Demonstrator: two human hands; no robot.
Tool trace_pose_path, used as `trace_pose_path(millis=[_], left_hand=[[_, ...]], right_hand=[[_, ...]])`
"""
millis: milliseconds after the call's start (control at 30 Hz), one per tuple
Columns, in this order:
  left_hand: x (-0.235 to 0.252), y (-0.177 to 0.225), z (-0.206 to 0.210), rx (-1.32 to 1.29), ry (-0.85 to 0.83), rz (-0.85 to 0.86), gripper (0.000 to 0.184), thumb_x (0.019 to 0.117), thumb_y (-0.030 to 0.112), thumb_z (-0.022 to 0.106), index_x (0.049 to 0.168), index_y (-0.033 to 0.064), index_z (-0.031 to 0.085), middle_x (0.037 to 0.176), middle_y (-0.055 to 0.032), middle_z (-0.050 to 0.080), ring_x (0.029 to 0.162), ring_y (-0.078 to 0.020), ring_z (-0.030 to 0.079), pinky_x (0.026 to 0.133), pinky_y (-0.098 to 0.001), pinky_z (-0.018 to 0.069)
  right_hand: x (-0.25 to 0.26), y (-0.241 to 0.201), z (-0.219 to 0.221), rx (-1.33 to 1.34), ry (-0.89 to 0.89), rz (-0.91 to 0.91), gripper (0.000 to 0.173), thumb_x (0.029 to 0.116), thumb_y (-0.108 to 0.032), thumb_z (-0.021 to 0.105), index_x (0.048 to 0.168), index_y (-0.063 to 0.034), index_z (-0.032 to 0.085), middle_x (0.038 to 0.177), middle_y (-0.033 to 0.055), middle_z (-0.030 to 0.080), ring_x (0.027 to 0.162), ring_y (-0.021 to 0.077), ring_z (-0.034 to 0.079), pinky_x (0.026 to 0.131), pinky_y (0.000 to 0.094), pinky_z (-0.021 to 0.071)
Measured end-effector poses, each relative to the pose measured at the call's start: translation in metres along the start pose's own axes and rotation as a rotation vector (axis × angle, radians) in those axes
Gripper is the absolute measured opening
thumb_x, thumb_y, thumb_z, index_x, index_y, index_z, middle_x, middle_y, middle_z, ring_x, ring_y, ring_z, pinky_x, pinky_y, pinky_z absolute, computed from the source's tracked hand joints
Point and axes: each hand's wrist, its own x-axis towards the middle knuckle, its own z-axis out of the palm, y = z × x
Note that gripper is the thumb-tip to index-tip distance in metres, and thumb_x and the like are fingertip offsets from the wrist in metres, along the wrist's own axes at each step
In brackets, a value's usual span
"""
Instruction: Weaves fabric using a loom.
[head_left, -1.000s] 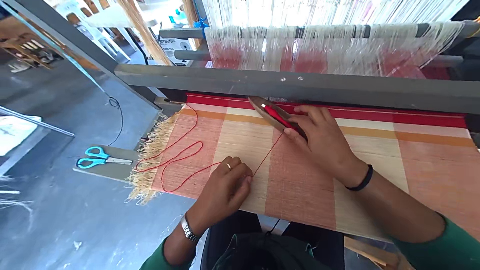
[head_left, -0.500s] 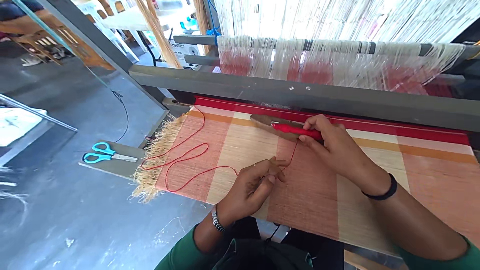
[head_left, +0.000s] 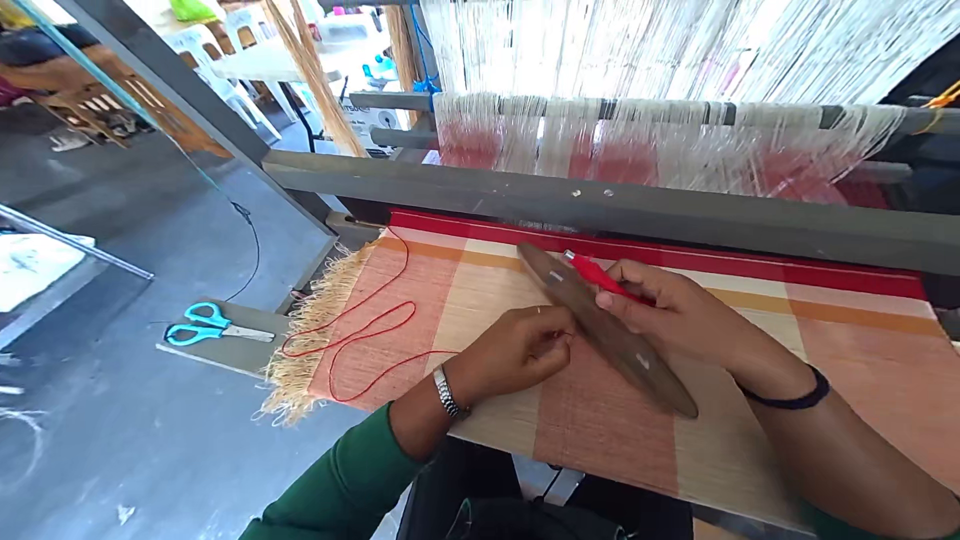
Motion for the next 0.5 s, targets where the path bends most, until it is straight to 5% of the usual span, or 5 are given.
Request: trace_pose_path(millis=[167,267,500], left_hand=[[0.005,0.008,0.008,0.293,-0.023,-0.078,0.034,0.1054,0.036,0.058,0.124,0.0082,0.054,0.085,-0.0059,0.063,0.072,-0.0174,0.064,0.066,-0.0364,0.0565],[0.004,0.01,0.008,0.433,-0.034,-0.091,0.042,0.1064,0.037,0.054,0.142,0.0142,0.056,0.091,-0.009,0.071,0.074,-0.0237,0.069,0.068,-0.0425,0.0582],[0.0,0.009,0.004,0.515,-0.014,-0.068,0.03,0.1074,0.037,0.052,0.116,0.0135,0.069,0.09,-0.0057,0.073,0.076,-0.0218,0.07,0.068,-0.041,0.0575]], right_hand=[[0.0,0.002,-0.014,0.526,-0.269,0.051,0.02,0.104,-0.032,0.061,0.113,-0.0135,0.062,0.076,-0.0048,0.057,0.062,0.0023,0.053,0.058,0.0161,0.046],[-0.006,0.009,-0.029,0.68,-0.442,-0.003,0.016,0.1024,-0.032,0.064,0.11,-0.0182,0.061,0.077,-0.0057,0.057,0.061,0.0029,0.055,0.055,0.0178,0.0491],[-0.024,0.015,-0.06,0.571,-0.492,-0.151,0.014,0.1009,-0.03,0.067,0.106,-0.0179,0.064,0.078,-0.0065,0.061,0.057,-0.0013,0.055,0.047,0.0127,0.0448]])
